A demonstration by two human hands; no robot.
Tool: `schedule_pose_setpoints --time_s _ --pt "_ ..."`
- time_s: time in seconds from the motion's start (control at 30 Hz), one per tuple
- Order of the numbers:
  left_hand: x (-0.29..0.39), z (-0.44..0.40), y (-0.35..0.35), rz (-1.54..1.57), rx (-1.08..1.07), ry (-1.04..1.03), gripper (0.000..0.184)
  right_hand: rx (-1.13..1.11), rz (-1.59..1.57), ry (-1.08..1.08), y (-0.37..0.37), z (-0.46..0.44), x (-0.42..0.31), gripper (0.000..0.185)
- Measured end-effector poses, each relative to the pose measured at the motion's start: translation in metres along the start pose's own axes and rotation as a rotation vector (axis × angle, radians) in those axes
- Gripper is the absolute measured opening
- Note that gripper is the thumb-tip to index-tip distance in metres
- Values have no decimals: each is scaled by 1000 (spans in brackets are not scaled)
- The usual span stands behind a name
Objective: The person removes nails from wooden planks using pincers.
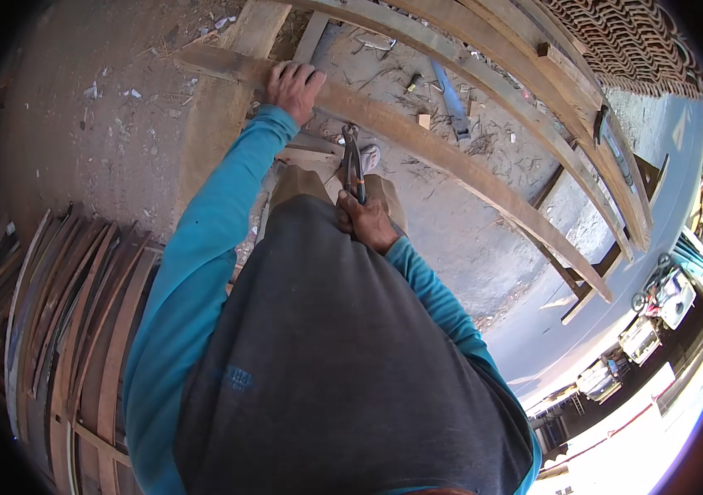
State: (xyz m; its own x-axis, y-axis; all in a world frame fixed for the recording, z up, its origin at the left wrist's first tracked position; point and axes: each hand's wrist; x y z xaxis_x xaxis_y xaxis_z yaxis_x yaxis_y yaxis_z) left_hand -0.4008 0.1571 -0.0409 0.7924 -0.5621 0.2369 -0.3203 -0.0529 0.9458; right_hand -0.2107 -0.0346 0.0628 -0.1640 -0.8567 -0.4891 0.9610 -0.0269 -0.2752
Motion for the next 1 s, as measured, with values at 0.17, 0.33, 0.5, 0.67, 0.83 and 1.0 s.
schedule_pose_setpoints --time_s 0.17,0.33,0.5,0.67,0.83,1.0 --pt "1 0 6 -30 -33 8 29 -109 228 -35 24 3 -10 34" --pt "0 -1 10 -44 -44 -39 39 -132 199 -116 35 4 -17 35" --pt "-3 -1 11 -49 -86 -64 43 -301 -120 -214 56 -8 -4 33" --pt "-5 2 5 -35 -27 -95 41 -412 -155 -133 68 -21 10 26" --pt "-3 2 4 -32 -27 -52 34 -124 29 61 32 -16 23 34" --pt "1 0 5 -41 -97 2 29 75 -426 57 -65 -16 7 35"
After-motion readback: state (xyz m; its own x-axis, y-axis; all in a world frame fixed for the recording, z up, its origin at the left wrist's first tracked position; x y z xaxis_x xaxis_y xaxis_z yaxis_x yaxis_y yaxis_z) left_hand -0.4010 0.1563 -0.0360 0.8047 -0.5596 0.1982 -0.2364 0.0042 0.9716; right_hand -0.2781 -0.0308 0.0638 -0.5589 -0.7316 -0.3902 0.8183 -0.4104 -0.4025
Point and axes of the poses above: each hand's wrist, its own z-axis away from the middle knuckle, its own y-axis out of the back of the hand, x = y × z
